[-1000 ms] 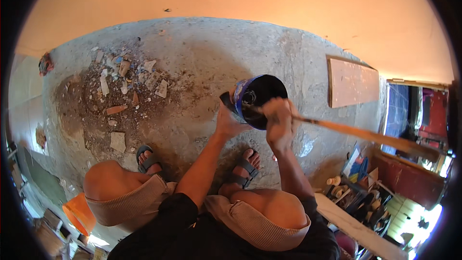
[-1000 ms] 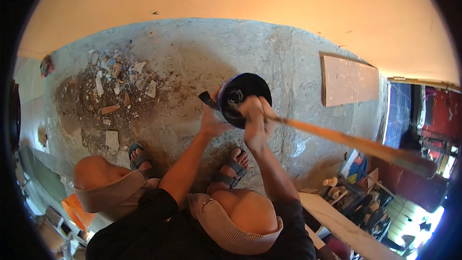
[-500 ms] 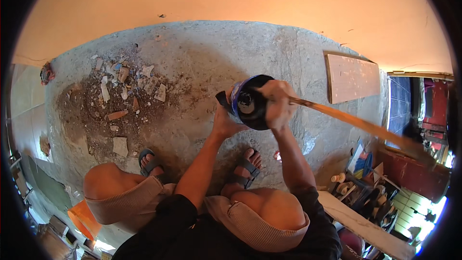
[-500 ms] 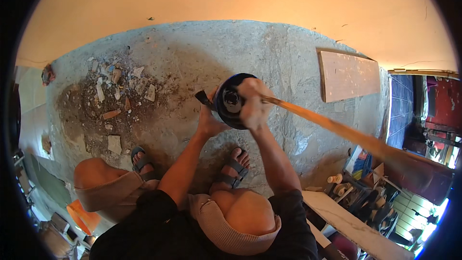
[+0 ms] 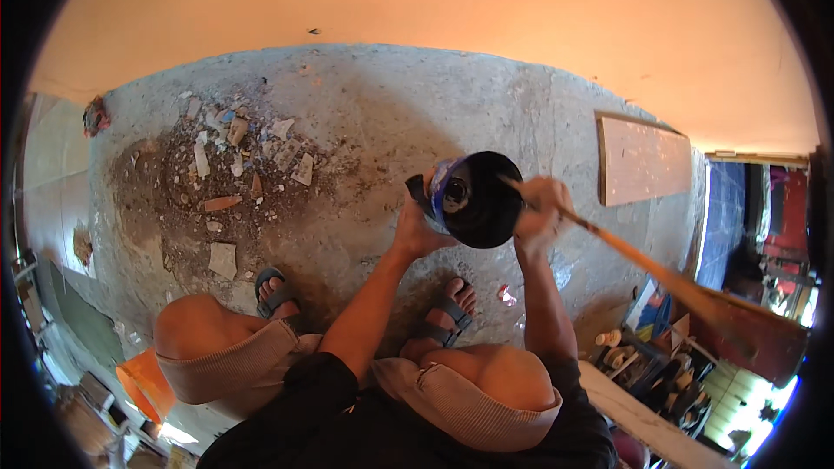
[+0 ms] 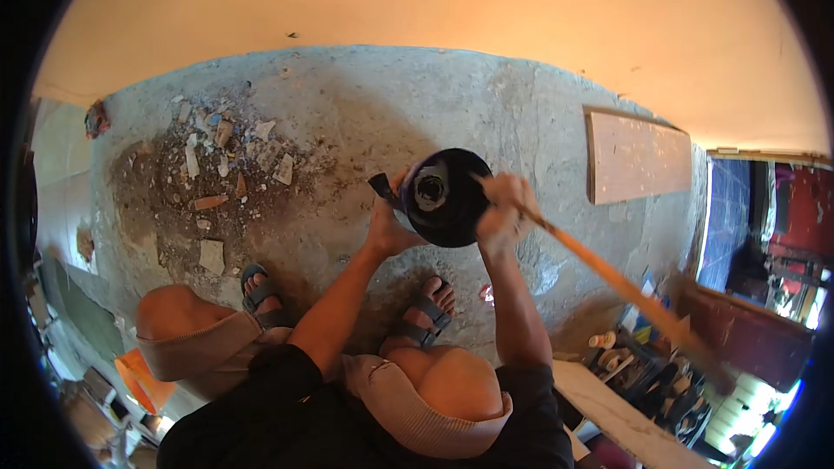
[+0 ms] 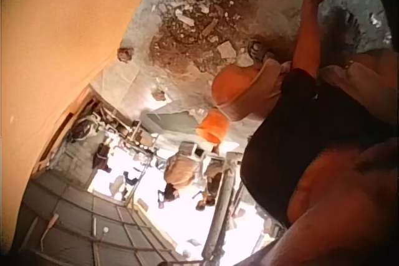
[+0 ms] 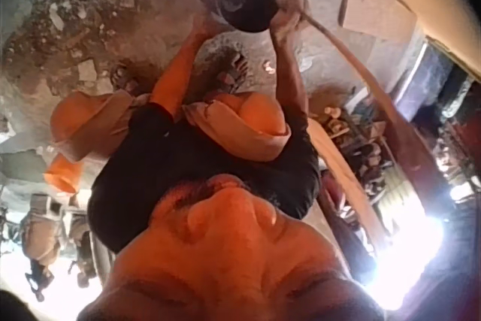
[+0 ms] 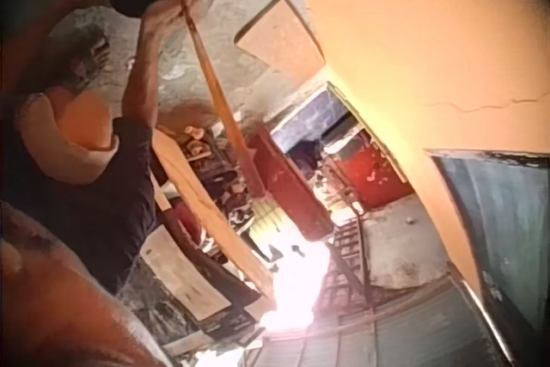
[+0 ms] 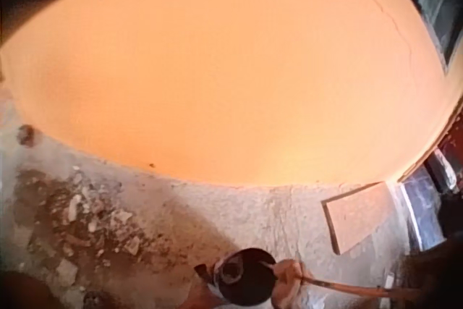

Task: The person holds a small can of dark paint and stirs the contents with a long wooden stick by hand.

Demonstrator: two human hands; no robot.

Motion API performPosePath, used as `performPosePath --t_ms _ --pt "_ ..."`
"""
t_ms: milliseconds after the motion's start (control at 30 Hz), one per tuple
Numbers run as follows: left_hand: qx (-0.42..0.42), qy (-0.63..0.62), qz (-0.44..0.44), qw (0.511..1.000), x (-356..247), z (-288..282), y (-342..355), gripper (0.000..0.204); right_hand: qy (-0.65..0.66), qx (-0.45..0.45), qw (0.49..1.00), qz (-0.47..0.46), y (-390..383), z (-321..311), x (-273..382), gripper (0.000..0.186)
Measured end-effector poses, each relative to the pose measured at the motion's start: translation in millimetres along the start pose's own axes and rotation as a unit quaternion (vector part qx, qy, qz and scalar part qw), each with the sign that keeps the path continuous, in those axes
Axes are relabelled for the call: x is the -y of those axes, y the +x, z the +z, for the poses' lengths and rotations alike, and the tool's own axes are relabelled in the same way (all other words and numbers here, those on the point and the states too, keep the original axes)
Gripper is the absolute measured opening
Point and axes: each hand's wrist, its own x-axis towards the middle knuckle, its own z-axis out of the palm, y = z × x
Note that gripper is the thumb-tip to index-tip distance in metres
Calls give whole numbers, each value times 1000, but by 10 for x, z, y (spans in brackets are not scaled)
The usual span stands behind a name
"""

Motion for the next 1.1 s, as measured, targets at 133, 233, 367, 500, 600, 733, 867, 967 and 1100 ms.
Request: performPosePath --t_ms 133,233,367,500,600,733,867,967,1100 --pt "-2 -13 13 1000 58 32 14 121 13 64 988 137 -390 -10 384 32" --pt "9 -132 18 991 44 5 51 120 44 91 986 130 -251 427 383 35" --pt "-7 -79 -10 997 107 -7 2 115 -64 -16 998 -24 -108 240 44 34" --pt "-10 -80 4 997 74 92 6 114 120 -3 986 113 -338 -148 330 35" --pt "-21 -115 35 993 191 30 49 118 73 112 979 153 -431 305 415 35" --pt "-39 -71 6 997 72 -5 2 116 81 -10 993 86 -125 340 237 34" --pt "-7 -57 -31 998 171 63 7 116 130 -30 983 128 -318 -352 192 34" --pt "-8 -88 -16 996 227 56 -26 118 53 134 983 117 -434 93 418 31" --pt "-26 -42 2 999 176 19 22 120 28 80 993 79 -68 474 261 29"
